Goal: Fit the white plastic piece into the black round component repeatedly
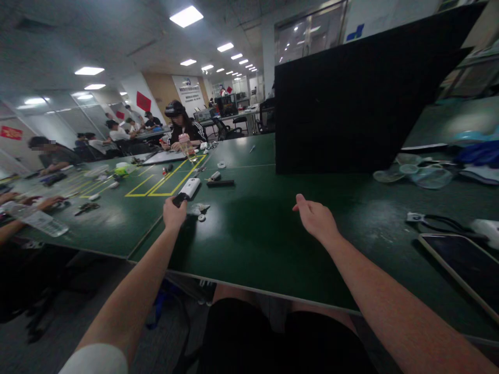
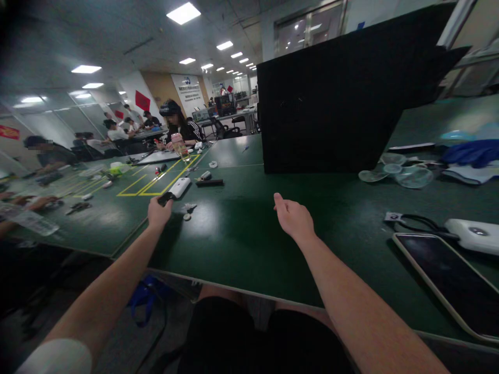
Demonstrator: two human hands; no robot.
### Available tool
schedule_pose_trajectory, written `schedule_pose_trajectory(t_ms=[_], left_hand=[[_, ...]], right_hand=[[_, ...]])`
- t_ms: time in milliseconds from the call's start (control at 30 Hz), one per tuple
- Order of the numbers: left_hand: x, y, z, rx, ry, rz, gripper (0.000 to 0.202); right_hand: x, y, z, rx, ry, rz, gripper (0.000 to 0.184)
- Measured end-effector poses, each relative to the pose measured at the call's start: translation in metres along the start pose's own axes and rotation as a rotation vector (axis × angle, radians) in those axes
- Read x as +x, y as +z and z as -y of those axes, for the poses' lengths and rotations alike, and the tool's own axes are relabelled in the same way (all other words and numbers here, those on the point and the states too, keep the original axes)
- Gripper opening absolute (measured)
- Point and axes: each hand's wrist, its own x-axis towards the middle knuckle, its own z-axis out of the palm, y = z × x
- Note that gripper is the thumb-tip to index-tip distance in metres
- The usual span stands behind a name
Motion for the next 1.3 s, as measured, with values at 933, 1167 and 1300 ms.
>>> schedule_pose_trajectory(t_ms=[933, 1167, 1300], left_hand=[[-0.148, 0.086, -0.162, -0.707, 0.540, 0.620, 0.040], [-0.105, 0.074, -0.129, -0.321, 0.463, 0.401, 0.042], [-0.114, 0.065, -0.137, -0.162, 0.616, 0.421, 0.037]], right_hand=[[-0.003, -0.012, 0.006, -0.115, -0.200, -0.086, 0.047], [-0.021, 0.007, 0.027, -0.397, -0.566, 0.265, 0.053], [-0.019, 0.020, 0.032, -0.525, -0.600, 0.354, 0.033]])
